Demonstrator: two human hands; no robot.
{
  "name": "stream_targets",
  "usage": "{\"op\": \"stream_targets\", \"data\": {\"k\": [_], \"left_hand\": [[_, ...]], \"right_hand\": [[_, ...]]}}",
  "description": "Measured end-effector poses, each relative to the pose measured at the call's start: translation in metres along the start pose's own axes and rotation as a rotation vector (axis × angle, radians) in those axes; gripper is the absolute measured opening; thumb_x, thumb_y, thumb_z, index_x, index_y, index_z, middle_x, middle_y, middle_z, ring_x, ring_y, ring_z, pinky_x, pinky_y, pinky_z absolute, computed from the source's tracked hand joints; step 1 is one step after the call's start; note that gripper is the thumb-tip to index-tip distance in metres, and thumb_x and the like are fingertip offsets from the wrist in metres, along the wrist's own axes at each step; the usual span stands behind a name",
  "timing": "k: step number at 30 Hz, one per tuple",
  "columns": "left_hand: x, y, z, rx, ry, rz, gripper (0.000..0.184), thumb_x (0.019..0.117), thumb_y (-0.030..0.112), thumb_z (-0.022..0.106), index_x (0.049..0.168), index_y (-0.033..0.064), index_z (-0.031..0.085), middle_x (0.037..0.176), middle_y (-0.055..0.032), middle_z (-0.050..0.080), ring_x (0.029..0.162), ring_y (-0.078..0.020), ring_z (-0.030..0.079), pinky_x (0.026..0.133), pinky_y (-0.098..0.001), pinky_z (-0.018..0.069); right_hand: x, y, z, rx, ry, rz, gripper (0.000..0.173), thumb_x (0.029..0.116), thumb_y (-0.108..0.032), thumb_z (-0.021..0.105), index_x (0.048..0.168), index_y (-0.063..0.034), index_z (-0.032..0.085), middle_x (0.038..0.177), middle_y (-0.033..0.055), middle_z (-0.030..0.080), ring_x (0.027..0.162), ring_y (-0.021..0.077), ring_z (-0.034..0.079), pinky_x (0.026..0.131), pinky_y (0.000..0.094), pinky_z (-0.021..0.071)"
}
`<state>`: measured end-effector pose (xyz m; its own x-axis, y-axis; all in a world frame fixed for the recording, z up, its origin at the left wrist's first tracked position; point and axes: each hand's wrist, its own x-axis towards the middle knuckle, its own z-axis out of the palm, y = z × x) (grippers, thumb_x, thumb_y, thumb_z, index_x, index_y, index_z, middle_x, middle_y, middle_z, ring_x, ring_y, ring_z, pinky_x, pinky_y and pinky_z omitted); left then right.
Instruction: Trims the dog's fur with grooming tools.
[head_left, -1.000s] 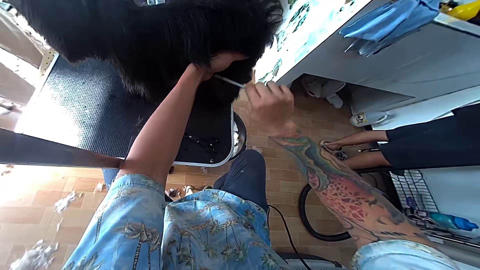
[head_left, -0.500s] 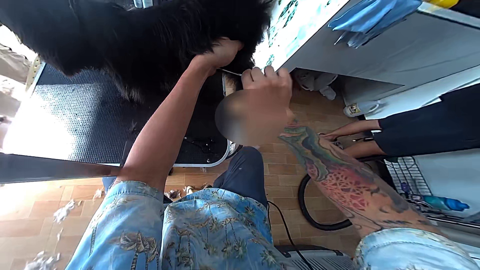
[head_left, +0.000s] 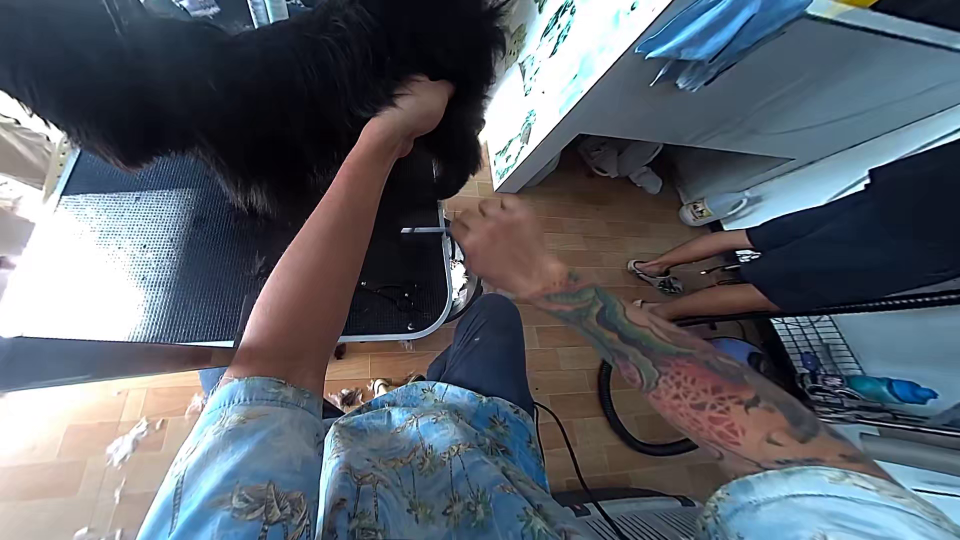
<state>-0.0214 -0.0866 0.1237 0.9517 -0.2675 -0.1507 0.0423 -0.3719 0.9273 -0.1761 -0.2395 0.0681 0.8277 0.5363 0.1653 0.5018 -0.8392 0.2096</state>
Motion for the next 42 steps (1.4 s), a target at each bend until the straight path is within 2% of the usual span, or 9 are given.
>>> {"op": "stream_targets", "data": {"k": [4, 8, 13, 18, 21, 25, 30, 36, 42], "left_hand": [[0.005, -0.002, -0.004, -0.051, 0.023, -0.024, 0.036, 0.1006, 0.035, 0.061, 0.122, 0.0060, 0.064, 0.117, -0.0126, 0.067, 0.113, -0.0219, 0.064, 0.096, -0.0472, 0.0527], [0.003, 0.000, -0.001, -0.068, 0.055, -0.057, 0.038, 0.0996, 0.037, 0.062, 0.124, 0.0068, 0.062, 0.120, -0.0121, 0.066, 0.115, -0.0219, 0.063, 0.096, -0.0482, 0.0530], [0.003, 0.002, 0.012, -0.127, 0.097, -0.078, 0.038, 0.0987, 0.037, 0.063, 0.123, 0.0074, 0.063, 0.117, -0.0099, 0.067, 0.112, -0.0195, 0.065, 0.094, -0.0460, 0.0552], [-0.003, 0.003, 0.006, -0.212, 0.131, -0.049, 0.034, 0.1005, 0.034, 0.061, 0.123, 0.0082, 0.062, 0.110, -0.0070, 0.070, 0.103, -0.0164, 0.069, 0.088, -0.0416, 0.0591], [0.000, -0.001, 0.003, -0.257, 0.147, -0.038, 0.033, 0.1001, 0.033, 0.063, 0.123, 0.0084, 0.061, 0.109, -0.0057, 0.071, 0.102, -0.0154, 0.070, 0.088, -0.0405, 0.0600], [-0.001, -0.005, 0.011, -0.341, 0.163, -0.015, 0.035, 0.0984, 0.032, 0.067, 0.124, 0.0081, 0.061, 0.108, -0.0054, 0.073, 0.101, -0.0161, 0.072, 0.088, -0.0410, 0.0620], [-0.007, -0.005, 0.019, -0.358, 0.189, -0.016, 0.034, 0.1004, 0.032, 0.064, 0.121, 0.0057, 0.061, 0.103, -0.0074, 0.073, 0.096, -0.0181, 0.073, 0.084, -0.0416, 0.0625], [-0.015, -0.009, 0.025, -0.449, 0.185, -0.021, 0.031, 0.1017, 0.026, 0.062, 0.123, 0.0039, 0.060, 0.103, -0.0095, 0.073, 0.095, -0.0209, 0.073, 0.084, -0.0438, 0.0622], [-0.020, -0.007, 0.006, -0.511, 0.132, 0.032, 0.023, 0.1048, 0.027, 0.057, 0.116, 0.0073, 0.064, 0.096, -0.0060, 0.074, 0.087, -0.0181, 0.072, 0.077, -0.0400, 0.0622]], "right_hand": [[-0.033, 0.014, -0.005, 0.313, 0.354, 0.373, 0.025, 0.1027, -0.023, 0.059, 0.107, -0.0019, 0.072, 0.093, 0.0142, 0.072, 0.084, 0.0281, 0.071, 0.069, 0.0483, 0.0595], [-0.011, 0.032, -0.025, 0.576, 0.578, 0.839, 0.022, 0.1012, -0.022, 0.059, 0.107, -0.0010, 0.063, 0.076, 0.0097, 0.064, 0.063, 0.0188, 0.062, 0.059, 0.0399, 0.0531], [0.030, -0.005, -0.011, 0.587, 0.308, 0.837, 0.014, 0.0954, -0.015, 0.058, 0.101, -0.0044, 0.066, 0.071, 0.0106, 0.064, 0.065, 0.0276, 0.066, 0.058, 0.0495, 0.0532], [-0.005, 0.044, 0.028, 0.643, 0.008, 1.045, 0.019, 0.0947, -0.016, 0.060, 0.095, -0.0001, 0.070, 0.085, 0.0218, 0.068, 0.083, 0.0415, 0.068, 0.071, 0.0652, 0.0525], [-0.028, 0.046, 0.013, 0.649, 0.273, 1.151, 0.018, 0.0942, -0.014, 0.060, 0.099, 0.0020, 0.067, 0.080, 0.0186, 0.065, 0.074, 0.0357, 0.066, 0.068, 0.0581, 0.0525], [-0.006, -0.006, -0.028, 0.709, 0.558, 0.875, 0.016, 0.1006, -0.014, 0.055, 0.108, -0.0019, 0.062, 0.069, 0.0102, 0.060, 0.053, 0.0227, 0.059, 0.047, 0.0425, 0.0494], [0.019, 0.002, 0.011, 0.749, 0.151, 0.923, 0.023, 0.0935, -0.015, 0.060, 0.112, -0.0070, 0.070, 0.082, 0.0154, 0.071, 0.078, 0.0345, 0.072, 0.067, 0.0566, 0.0568], [-0.006, 0.040, 0.024, 0.888, 0.239, 1.137, 0.019, 0.0944, -0.016, 0.061, 0.103, -0.0016, 0.071, 0.085, 0.0187, 0.069, 0.081, 0.0370, 0.069, 0.072, 0.0613, 0.0543], [-0.024, 0.056, 0.073, 1.311, 0.917, 1.171, 0.016, 0.1027, -0.018, 0.060, 0.103, -0.0036, 0.067, 0.081, 0.0047, 0.065, 0.073, 0.0126, 0.063, 0.071, 0.0361, 0.0551]]}}
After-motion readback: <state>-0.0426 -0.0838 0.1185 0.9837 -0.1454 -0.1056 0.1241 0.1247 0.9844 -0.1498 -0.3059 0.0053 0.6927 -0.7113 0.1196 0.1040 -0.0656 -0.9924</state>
